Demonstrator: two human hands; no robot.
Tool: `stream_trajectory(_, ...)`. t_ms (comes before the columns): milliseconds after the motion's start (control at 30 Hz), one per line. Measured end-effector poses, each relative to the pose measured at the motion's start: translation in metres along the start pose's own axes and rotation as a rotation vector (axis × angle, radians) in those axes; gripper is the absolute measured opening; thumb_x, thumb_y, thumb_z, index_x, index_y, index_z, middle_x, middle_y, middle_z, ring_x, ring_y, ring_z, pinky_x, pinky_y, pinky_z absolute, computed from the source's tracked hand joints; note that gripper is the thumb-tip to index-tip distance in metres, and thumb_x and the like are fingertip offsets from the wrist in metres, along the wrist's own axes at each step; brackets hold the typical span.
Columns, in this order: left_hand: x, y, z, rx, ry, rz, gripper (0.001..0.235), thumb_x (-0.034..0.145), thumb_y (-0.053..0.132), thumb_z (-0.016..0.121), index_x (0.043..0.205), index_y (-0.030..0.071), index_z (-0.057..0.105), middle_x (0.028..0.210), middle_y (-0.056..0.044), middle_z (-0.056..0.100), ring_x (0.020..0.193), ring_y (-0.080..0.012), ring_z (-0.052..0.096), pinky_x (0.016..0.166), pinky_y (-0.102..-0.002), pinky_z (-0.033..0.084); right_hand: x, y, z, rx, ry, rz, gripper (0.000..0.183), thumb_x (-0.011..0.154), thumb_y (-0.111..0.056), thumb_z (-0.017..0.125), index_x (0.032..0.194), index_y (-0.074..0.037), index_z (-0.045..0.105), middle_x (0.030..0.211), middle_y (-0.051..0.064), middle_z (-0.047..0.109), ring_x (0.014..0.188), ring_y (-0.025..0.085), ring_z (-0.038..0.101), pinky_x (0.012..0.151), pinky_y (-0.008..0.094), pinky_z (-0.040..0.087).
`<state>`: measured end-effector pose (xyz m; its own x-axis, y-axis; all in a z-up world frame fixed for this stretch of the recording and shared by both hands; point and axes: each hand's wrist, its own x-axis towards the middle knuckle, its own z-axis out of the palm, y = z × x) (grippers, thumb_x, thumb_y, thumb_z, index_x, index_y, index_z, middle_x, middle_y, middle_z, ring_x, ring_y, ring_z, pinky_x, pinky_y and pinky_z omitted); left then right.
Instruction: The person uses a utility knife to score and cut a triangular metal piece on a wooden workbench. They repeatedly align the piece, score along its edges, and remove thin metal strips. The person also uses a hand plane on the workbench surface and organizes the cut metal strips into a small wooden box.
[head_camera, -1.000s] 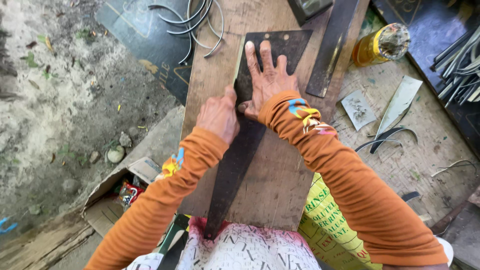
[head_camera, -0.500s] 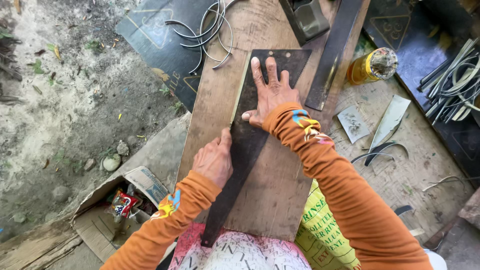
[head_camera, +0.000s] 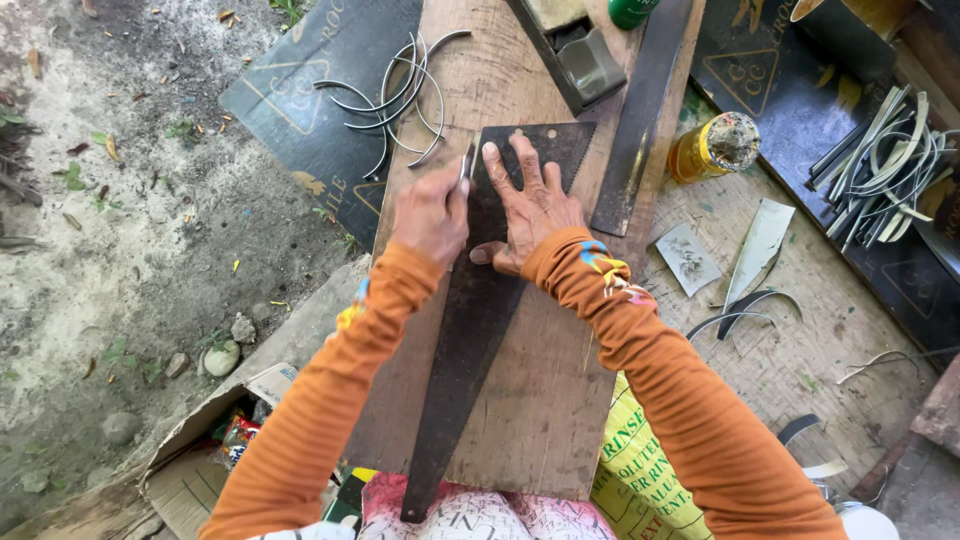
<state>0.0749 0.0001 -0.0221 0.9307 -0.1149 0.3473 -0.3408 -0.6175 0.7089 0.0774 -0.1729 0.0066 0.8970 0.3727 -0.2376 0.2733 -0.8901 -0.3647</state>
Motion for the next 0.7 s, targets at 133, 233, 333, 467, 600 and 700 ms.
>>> stream_trajectory(133, 0.025, -0.018, 0.016, -0.031, -0.125, -0.165, 0.021, 0.094, 0.004, 0.054, 0.106, 0.006, 0.071, 0.083, -0.020, 0.070, 0.078, -0.0415, 0.070, 0.069, -0.048, 0.053, 0.001, 0.002, 0.002, 0.003, 0.040, -0.031, 0.139, 0.053, -0.054, 0.096, 0.160, -0.022, 0.013, 0.164, 0.013, 0.013, 0.121, 0.045, 0.044, 0.086, 0.058, 0.052)
stream_trajectory(233, 0.029, -0.021, 0.016, 0.055, -0.181, -0.208, 0.016, 0.095, 0.006, 0.056, 0.095, 0.005, 0.071, 0.081, -0.024, 0.067, 0.079, -0.0453, 0.067, 0.067, -0.051, 0.050, 0.001, 0.004, 0.000, 0.025, 0.004, -0.024, 0.139, 0.053, -0.052, 0.095, 0.162, -0.023, 0.013, 0.165, 0.013, 0.016, 0.119, 0.044, 0.046, 0.090, 0.057, 0.052)
stream_trajectory(333, 0.033, -0.020, 0.014, 0.100, -0.210, -0.247, 0.015, 0.094, 0.008, 0.058, 0.088, 0.004, 0.071, 0.078, -0.027, 0.064, 0.078, -0.0470, 0.066, 0.065, -0.052, 0.049, 0.001, 0.003, -0.003, 0.025, 0.000, -0.019, 0.139, 0.052, -0.051, 0.095, 0.162, -0.024, 0.014, 0.165, 0.012, 0.016, 0.120, 0.043, 0.046, 0.091, 0.056, 0.052)
stream_trajectory(467, 0.038, -0.018, 0.016, 0.075, -0.203, -0.224, 0.014, 0.094, 0.008, 0.058, 0.090, 0.003, 0.071, 0.078, -0.030, 0.063, 0.078, -0.0488, 0.065, 0.063, -0.052, 0.049, 0.001, 0.002, -0.006, 0.030, 0.007, -0.012, 0.139, 0.052, -0.050, 0.096, 0.162, -0.026, 0.014, 0.164, 0.012, 0.016, 0.121, 0.043, 0.045, 0.092, 0.056, 0.051)
stream_trajectory(600, 0.040, -0.017, 0.018, 0.129, -0.192, -0.219, 0.013, 0.091, 0.008, 0.060, 0.089, 0.003, 0.071, 0.080, -0.031, 0.064, 0.078, -0.0500, 0.066, 0.067, -0.052, 0.051, 0.002, -0.001, -0.006, 0.030, -0.012, 0.003, 0.139, 0.052, -0.050, 0.097, 0.161, -0.027, 0.013, 0.163, 0.011, 0.016, 0.122, 0.042, 0.045, 0.094, 0.056, 0.050)
stream_trajectory(700, 0.046, -0.015, 0.018, 0.154, -0.253, -0.295, 0.014, 0.089, 0.008, 0.059, 0.092, 0.003, 0.072, 0.082, -0.032, 0.065, 0.082, -0.0513, 0.066, 0.070, -0.054, 0.053, 0.003, -0.001, -0.007, 0.023, -0.013, 0.011, 0.139, 0.052, -0.050, 0.096, 0.161, -0.027, 0.013, 0.164, 0.010, 0.017, 0.123, 0.042, 0.044, 0.095, 0.055, 0.050)
